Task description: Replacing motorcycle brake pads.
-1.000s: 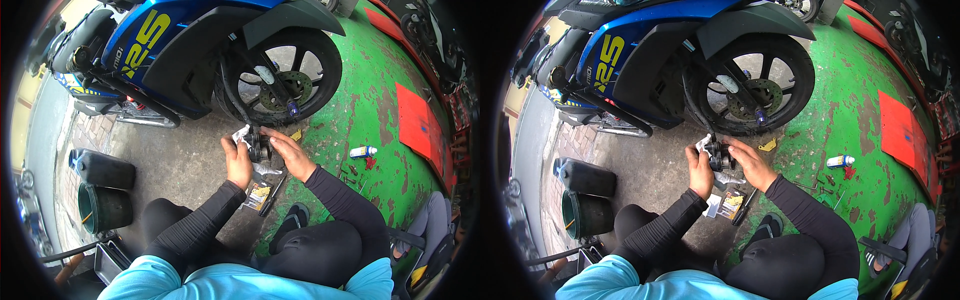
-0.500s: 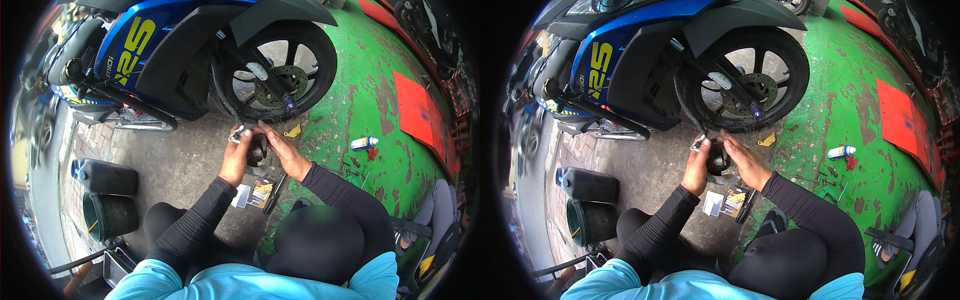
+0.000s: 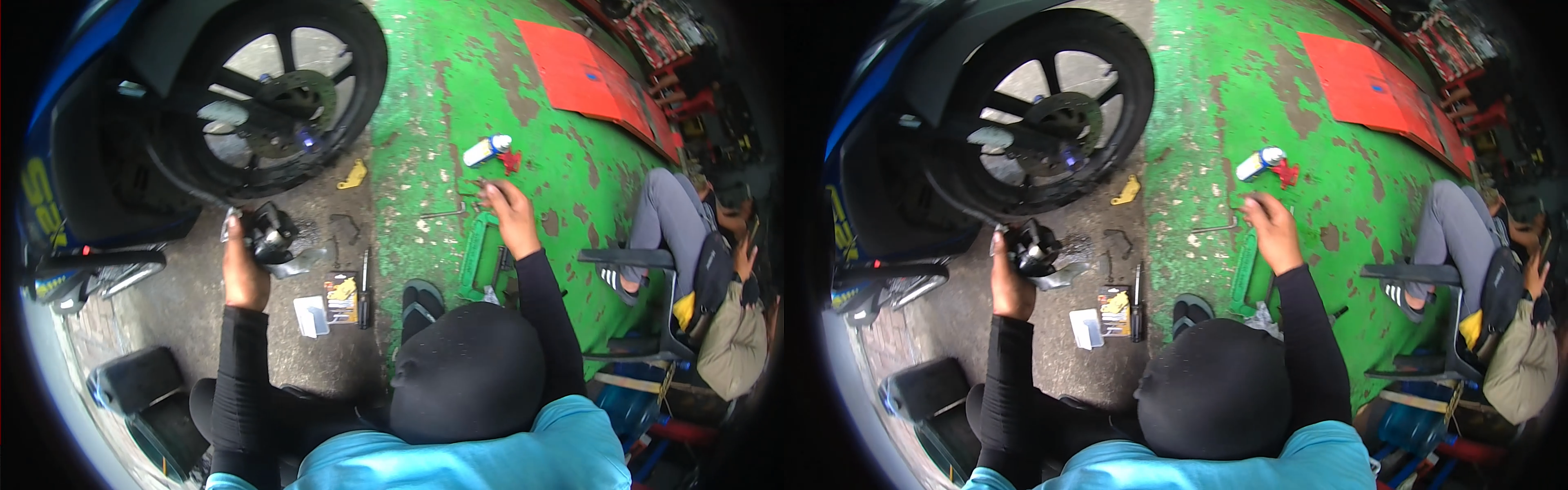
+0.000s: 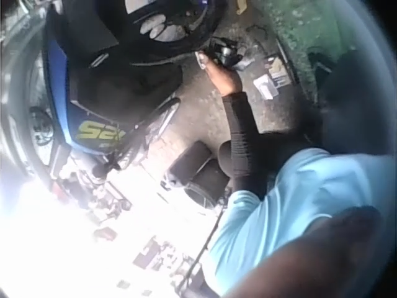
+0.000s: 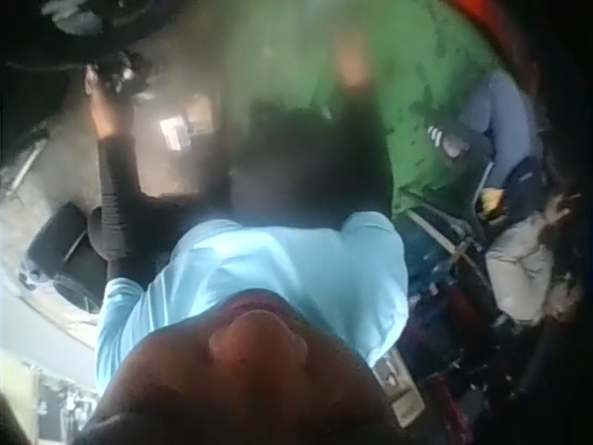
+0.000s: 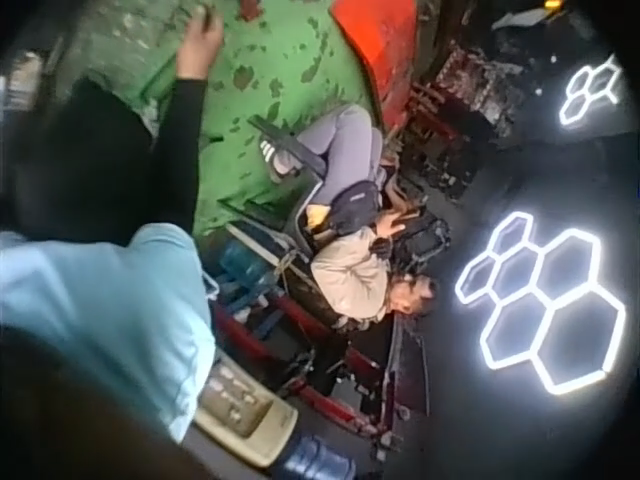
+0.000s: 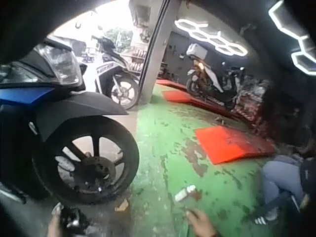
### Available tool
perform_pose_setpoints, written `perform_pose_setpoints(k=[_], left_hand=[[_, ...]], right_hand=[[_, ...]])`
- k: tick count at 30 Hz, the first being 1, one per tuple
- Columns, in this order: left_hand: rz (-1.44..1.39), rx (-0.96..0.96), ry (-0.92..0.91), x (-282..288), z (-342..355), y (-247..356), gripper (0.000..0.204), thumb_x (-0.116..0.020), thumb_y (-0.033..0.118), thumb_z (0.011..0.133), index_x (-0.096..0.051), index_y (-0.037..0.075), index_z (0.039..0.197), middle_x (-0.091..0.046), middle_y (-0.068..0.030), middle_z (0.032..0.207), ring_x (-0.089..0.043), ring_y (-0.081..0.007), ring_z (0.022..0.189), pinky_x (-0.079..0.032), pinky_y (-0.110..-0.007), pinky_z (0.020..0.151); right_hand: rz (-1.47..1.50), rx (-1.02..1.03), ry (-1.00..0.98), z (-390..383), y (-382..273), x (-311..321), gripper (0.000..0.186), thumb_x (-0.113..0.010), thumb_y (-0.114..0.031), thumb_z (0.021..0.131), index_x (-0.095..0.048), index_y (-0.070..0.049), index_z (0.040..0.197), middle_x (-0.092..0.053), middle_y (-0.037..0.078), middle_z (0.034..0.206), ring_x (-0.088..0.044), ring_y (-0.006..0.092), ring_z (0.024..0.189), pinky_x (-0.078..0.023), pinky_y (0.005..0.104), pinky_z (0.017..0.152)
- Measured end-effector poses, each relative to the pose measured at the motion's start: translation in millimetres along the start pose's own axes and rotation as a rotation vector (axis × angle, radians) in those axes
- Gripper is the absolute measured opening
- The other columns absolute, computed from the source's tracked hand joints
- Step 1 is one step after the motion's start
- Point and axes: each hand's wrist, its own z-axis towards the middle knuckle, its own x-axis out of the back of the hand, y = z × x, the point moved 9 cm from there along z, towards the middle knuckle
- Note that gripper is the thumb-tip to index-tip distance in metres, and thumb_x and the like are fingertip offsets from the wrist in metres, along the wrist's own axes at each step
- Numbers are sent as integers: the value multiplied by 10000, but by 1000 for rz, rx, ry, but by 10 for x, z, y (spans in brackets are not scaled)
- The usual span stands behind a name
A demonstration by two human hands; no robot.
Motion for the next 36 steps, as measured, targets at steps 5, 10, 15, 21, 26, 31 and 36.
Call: perform_pose_setpoints(k=[5, 10, 15, 21, 26, 31, 36], left_hand=[[-15, -5, -45, -116, 52, -44, 575, -461, 520, 1037, -525, 36, 1342, -581, -104, 1299, -573, -224, 1196, -460, -401, 1043], [-29, -20, -28, -204, 69, -48, 595, -460, 533, 1033, -458, 75, 1413, -533, -79, 1349, -582, -249, 1194, -476, -449, 1034], [-31, -9, -16, -159, 186, -188, 610, -454, 541, 1032, -426, 99, 1452, -499, -61, 1392, -549, -244, 1252, -469, -463, 1039], [22, -87, 36, -50, 216, -119, 586, -472, 590, 1009, -465, 140, 1384, -568, -59, 1297, -607, -248, 1131, -515, -448, 903], [-47, -36, 66, 57, 190, -99, 514, -431, 548, 1037, -513, 139, 1338, -621, -34, 1196, -622, -210, 1078, -525, -421, 875], [284, 21, -91, -213, 156, -178, 533, -434, 520, 1049, -574, 74, 1306, -632, -37, 1225, -580, -164, 1141, -412, -349, 1050], [499, -14, -42, -179, 97, -2, 711, -425, 603, 1019, -442, 16, 1418, -556, -99, 1327, -502, -194, 1238, -365, -331, 1080]], right_hand=[[-518, -326, 351, -1065, 1533, 1073, 385, -673, -356, 914, -676, 27, 949, -714, 196, 847, -700, 339, 791, -534, 424, 742], [-720, -262, 50, -1499, 1657, 290, 442, -688, -450, 881, -689, -9, 913, -701, 180, 927, -656, 345, 914, -505, 453, 820], [-993, -337, 88, -1297, 1569, -142, 612, -721, -551, 808, -620, 9, 1034, -697, 185, 991, -626, 372, 1026, -451, 491, 914], [-738, -493, -28, -1185, 1818, -194, 693, -729, -496, 777, -463, 44, 1121, -691, 269, 952, -670, 440, 936, -482, 502, 902], [-254, -561, 208, -1457, 1983, -29, 554, -646, -275, 816, -431, -5, 1250, -678, 240, 874, -689, 358, 752, -536, 460, 653], [337, -435, 475, -1848, 2068, 328, 549, -557, -47, 843, -427, -70, 1375, -560, 17, 826, -445, 71, 554, -352, 268, 470], [268, -27, 117, -1612, 1155, 341, 564, -709, -157, 901, -426, -24, 1371, -615, 35, 927, -550, 105, 694, -442, 270, 614]])
